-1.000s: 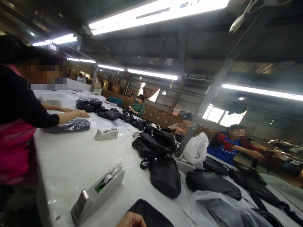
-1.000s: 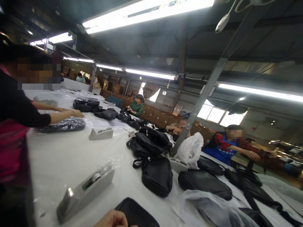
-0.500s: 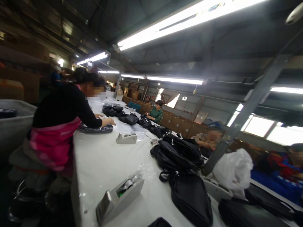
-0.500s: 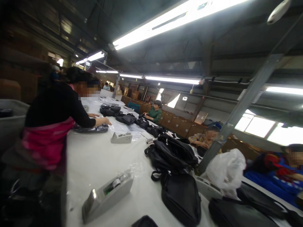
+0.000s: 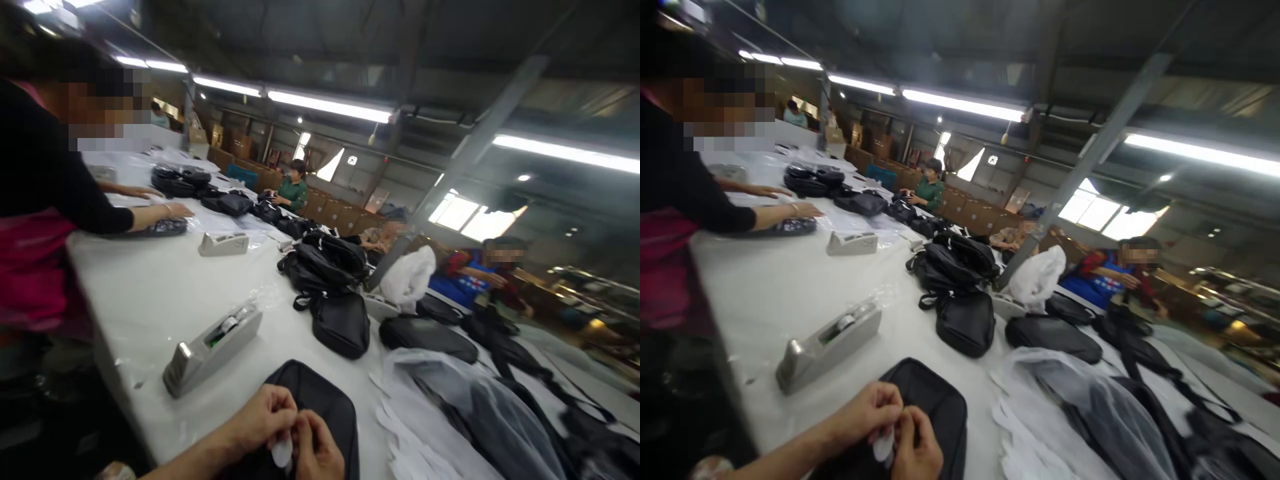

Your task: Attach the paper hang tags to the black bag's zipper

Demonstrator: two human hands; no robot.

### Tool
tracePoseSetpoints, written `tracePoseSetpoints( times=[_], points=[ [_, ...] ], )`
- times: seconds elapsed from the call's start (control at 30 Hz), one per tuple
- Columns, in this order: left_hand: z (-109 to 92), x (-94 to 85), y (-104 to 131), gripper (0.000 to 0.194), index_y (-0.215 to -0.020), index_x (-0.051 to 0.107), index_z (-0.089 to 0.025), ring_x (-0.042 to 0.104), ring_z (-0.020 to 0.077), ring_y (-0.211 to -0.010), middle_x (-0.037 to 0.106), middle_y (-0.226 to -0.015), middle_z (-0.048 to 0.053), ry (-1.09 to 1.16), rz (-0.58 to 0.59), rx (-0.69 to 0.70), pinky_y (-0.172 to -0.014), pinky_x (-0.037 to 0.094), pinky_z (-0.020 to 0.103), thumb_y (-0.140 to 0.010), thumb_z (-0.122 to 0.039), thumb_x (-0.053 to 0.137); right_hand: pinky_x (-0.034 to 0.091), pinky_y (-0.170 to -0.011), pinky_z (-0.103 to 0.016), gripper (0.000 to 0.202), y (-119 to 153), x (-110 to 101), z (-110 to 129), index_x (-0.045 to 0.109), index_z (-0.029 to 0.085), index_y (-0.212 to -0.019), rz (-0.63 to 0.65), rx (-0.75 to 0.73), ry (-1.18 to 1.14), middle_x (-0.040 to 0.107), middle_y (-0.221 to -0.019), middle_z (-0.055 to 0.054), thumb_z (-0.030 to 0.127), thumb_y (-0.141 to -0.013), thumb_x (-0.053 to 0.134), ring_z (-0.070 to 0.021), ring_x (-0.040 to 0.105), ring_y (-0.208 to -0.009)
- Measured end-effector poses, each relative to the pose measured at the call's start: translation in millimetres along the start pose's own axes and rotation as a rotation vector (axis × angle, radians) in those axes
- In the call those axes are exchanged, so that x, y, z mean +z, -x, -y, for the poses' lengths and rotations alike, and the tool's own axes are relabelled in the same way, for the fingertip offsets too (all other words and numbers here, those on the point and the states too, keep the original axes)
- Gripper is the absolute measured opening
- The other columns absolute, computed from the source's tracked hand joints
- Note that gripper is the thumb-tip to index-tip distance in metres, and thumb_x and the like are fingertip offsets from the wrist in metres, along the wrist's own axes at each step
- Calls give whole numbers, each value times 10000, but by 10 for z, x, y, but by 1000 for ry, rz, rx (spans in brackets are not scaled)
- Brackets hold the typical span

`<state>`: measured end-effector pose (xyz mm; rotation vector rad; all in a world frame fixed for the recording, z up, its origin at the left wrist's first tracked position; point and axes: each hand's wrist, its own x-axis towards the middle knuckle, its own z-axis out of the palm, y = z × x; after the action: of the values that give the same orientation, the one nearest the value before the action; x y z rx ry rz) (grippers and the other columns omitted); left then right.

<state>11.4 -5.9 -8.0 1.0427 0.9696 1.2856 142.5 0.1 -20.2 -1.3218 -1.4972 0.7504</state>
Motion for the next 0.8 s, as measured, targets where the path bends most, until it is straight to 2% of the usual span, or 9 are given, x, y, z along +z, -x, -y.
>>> tracePoseSetpoints(
  times=[0.23,0.33,0.4,0.47,0.53,0.6,0.7,0.8],
  points=[
    [175,-23,-50,290,-707,550,-141,335,40,-325,544,-489,-31,19,-15,2,-346,190,177,-723,-411,655,476,-559,-197,259,-18,23,20,715,172,-774,91,-120,-109,674,-656,-25,400,-807,597,-145,610,-597],
    [209,-15,-57,358,-725,568,-128,332,28,-322,553,-511,-31,92,-34,18,-339,180,166,-712,-465,689,446,-474,-200,321,-5,10,41,712,145,-851,104,-74,-211,640,-608,-19,434,-829,574,-125,555,-508],
    [186,-13,-26,375,-734,571,-129,317,21,-325,527,-502,-45,130,-26,21,-340,188,162,-719,-485,686,401,-400,-203,424,2,-59,32,690,115,-962,37,-22,-261,585,-518,1,486,-861,512,-114,488,-416],
    [137,-22,30,374,-773,592,-126,323,22,-350,513,-517,-52,186,-21,25,-353,239,158,-717,-481,695,444,-449,-213,478,16,-170,18,661,104,-1044,-114,-35,-200,637,-605,-35,509,-874,473,-135,550,-487],
    [84,-41,99,371,-862,626,-123,415,52,-447,564,-620,-21,265,-36,43,-393,335,166,-710,-450,714,508,-594,-246,473,53,-280,8,645,117,-1090,-202,-89,-37,695,-862,-106,503,-855,505,-183,633,-706],
    [44,-65,172,378,-955,641,-126,526,108,-636,629,-807,39,319,-82,66,-478,430,189,-721,-413,718,515,-778,-319,463,130,-348,5,641,131,-1111,-178,-157,132,660,-1071,-147,473,-803,587,-245,621,-925],
    [14,-98,289,409,-1048,629,-146,563,186,-943,640,-1063,92,263,-172,75,-628,495,220,-760,-433,680,450,-929,-408,412,308,-374,39,647,153,-1104,-115,-206,260,649,-1084,-138,352,-743,659,-294,577,-1038],
    [-6,-103,445,564,-1156,578,-201,526,241,-1136,603,-1223,72,136,-248,77,-779,513,271,-723,-549,675,480,-863,-367,281,455,-381,151,664,183,-1028,-118,-123,179,683,-977,-85,222,-758,591,-249,621,-931]
  ],
)
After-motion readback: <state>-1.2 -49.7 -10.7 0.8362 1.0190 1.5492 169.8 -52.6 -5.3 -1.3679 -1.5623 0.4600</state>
